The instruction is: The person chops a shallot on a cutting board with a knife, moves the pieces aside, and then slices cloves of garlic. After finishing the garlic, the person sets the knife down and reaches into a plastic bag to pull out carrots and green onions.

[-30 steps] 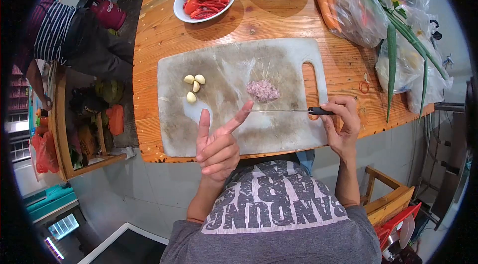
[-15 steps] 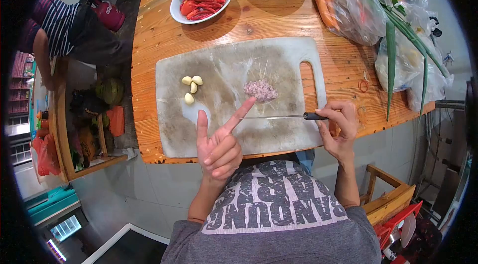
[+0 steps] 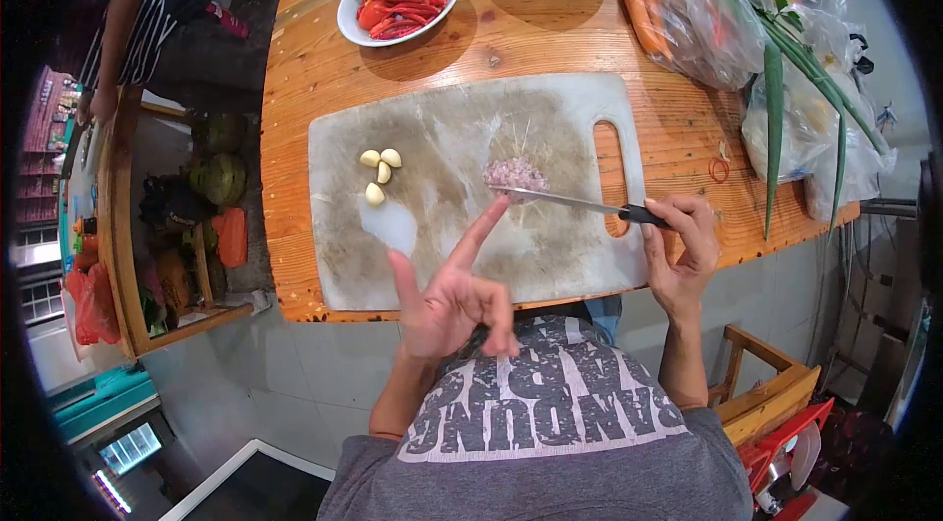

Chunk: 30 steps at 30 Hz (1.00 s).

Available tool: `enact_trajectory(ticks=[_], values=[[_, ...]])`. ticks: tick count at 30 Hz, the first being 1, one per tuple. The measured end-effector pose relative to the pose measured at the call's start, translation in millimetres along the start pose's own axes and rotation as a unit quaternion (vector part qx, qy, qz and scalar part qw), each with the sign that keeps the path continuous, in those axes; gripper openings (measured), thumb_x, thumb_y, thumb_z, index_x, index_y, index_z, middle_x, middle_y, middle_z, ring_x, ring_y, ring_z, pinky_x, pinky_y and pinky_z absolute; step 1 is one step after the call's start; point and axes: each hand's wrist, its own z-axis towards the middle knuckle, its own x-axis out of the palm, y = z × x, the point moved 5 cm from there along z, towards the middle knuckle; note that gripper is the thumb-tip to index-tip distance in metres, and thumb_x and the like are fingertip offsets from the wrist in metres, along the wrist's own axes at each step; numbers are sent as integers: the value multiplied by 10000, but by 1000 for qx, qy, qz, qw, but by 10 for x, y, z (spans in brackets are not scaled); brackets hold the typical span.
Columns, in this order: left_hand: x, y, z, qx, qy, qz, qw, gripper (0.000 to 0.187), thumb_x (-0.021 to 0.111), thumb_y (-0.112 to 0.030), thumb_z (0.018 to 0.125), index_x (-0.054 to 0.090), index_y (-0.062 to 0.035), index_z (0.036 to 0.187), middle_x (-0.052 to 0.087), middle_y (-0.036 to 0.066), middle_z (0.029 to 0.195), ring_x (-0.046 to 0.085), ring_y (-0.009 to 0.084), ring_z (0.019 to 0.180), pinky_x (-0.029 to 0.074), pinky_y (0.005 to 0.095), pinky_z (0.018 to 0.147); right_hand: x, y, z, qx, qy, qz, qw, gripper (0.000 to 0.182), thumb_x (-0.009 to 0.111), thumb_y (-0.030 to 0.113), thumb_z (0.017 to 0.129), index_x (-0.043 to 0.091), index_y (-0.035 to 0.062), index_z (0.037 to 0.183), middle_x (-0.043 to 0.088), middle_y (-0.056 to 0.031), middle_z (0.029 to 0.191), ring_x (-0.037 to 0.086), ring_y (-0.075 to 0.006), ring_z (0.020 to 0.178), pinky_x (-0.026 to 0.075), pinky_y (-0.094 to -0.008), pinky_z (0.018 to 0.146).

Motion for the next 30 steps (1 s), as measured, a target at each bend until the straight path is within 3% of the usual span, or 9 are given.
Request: enact_trajectory(ticks=[2, 5, 11, 17, 20, 23, 25, 27, 30], values=[[-1, 35, 6, -29, -32, 178, 983, 1312, 121, -1002, 731, -150, -52, 1594, 605, 188, 639, 615, 239, 508, 614, 441, 624, 14, 51, 8, -5, 13, 2, 1000, 281, 791, 29, 745, 756, 63, 1022, 656, -70, 937, 564, -236, 880, 392, -358, 799], [19, 46, 12, -36, -55, 192, 979, 1362, 124, -1024, 695, -126, -35, 1597, 621, 190, 664, 625, 225, 530, 619, 448, 689, 8, 88, 20, -22, 26, -20, 999, 280, 792, 32, 746, 760, 61, 1023, 660, -68, 928, 568, -233, 873, 389, -354, 798], [66, 4, 36, -41, -38, 231, 971, 1372, 92, -1029, 677, -120, -35, 1599, 624, 174, 672, 625, 215, 540, 621, 455, 694, 19, -41, 25, 9, 1, -56, 998, 270, 790, 29, 752, 763, 57, 1019, 673, -73, 940, 588, -233, 882, 395, -350, 805], [43, 5, 32, -23, -39, 236, 971, 1350, 89, -1013, 703, -121, -21, 1595, 624, 169, 675, 637, 220, 564, 621, 450, 708, 32, -24, 22, 23, 24, -25, 999, 267, 791, 31, 758, 764, 54, 1023, 676, -75, 940, 599, -234, 901, 405, -350, 805], [62, -34, -7, 8, -56, 234, 970, 1260, 141, -958, 794, 29, 12, 1589, 625, 157, 689, 636, 228, 568, 621, 430, 686, 42, -11, 37, 25, 32, -49, 998, 261, 788, 32, 762, 763, 53, 1020, 675, -81, 940, 601, -236, 904, 405, -356, 807], [-91, -266, -199, 85, -164, 394, 900, 1113, 235, -883, 882, 189, 29, 1518, 629, 145, 713, 658, 243, 637, 606, 408, 698, 10, -21, 23, 27, 23, -50, 998, 253, 779, 30, 769, 759, 52, 1020, 674, -86, 940, 600, -242, 903, 404, -362, 810], [-200, -551, -407, 230, -234, 486, 810, 954, 307, -805, 944, 324, 19, 1425, 637, 124, 788, 666, 236, 746, 570, 403, 785, -5, -34, 31, 19, 29, -62, 997, 244, 773, 27, 776, 756, 50, 1019, 673, -87, 941, 599, -244, 899, 404, -364, 808], [-320, -840, -615, 315, -319, 562, 695, 861, 318, -738, 986, 379, 2, 1421, 632, 103, 866, 639, 212, 895, 503, 393, 915, -26, -41, 63, 6, 42, -83, 996, 240, 767, 28, 783, 750, 49, 1021, 673, -89, 944, 596, -248, 896, 406, -365, 805], [-524, -1109, -914, 360, -346, 601, 624, 568, 420, -493, 1062, 474, -15, 1363, 615, 102, 937, 588, 187, 999, 464, 396, 985, 0, -52, 70, 20, 3, -25, 999, 236, 761, 26, 790, 741, 46, 1025, 671, -93, 950, 592, -256, 895, 408, -370, 813]])
